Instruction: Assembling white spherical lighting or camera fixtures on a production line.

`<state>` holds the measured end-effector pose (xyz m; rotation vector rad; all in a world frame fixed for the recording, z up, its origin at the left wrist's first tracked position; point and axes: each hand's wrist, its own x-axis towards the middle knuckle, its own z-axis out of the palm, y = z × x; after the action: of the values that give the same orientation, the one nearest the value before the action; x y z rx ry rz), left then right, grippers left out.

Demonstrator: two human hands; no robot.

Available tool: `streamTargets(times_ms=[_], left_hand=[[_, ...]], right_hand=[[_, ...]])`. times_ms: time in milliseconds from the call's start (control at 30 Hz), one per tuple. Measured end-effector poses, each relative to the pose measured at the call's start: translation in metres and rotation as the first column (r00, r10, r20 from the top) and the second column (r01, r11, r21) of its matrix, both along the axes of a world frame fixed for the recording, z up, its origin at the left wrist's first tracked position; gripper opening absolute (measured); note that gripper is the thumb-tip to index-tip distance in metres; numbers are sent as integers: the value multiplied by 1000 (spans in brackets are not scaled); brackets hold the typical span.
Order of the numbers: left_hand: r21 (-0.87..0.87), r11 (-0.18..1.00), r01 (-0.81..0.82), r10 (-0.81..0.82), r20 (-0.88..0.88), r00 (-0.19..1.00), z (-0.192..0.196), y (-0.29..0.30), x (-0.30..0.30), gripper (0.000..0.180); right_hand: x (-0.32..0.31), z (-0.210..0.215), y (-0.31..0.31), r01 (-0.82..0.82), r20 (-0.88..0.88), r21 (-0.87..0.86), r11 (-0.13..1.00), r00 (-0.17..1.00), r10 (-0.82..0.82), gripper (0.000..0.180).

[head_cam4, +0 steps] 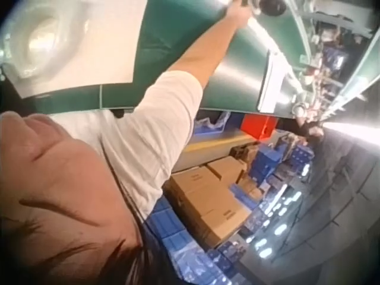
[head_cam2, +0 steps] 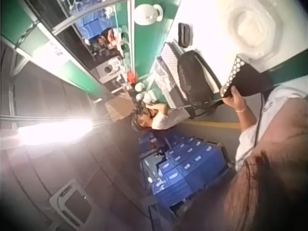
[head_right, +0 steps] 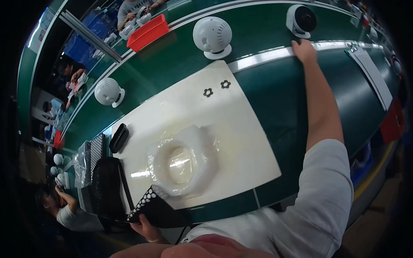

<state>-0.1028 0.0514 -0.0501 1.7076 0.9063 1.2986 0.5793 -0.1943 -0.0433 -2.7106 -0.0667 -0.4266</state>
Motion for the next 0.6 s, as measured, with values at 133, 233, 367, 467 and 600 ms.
streamTargets(times_ms=[133,233,367,467,600], left_hand=[[-40,997,-64,63,-29,998,5,1,7,29],[-60,993,-105,102,-43,994,14,-7,18,22],[-2,996,-90,90,-76,993,22,-8,30,15],[7,996,-84,85,-81,993,18,-5,24,14],[133,990,-51,66,-111,992,15,0,24,19]], right_hand=[[45,-7,-3,2,-65,-256,967,998,-20,61],[58,1,6,-71,-118,-278,958,992,39,59],[63,-6,-1,-20,143,-240,971,988,56,46],[56,0,-10,-194,484,-72,978,851,205,41],[0,34,17,-360,359,614,702,920,158,43]])
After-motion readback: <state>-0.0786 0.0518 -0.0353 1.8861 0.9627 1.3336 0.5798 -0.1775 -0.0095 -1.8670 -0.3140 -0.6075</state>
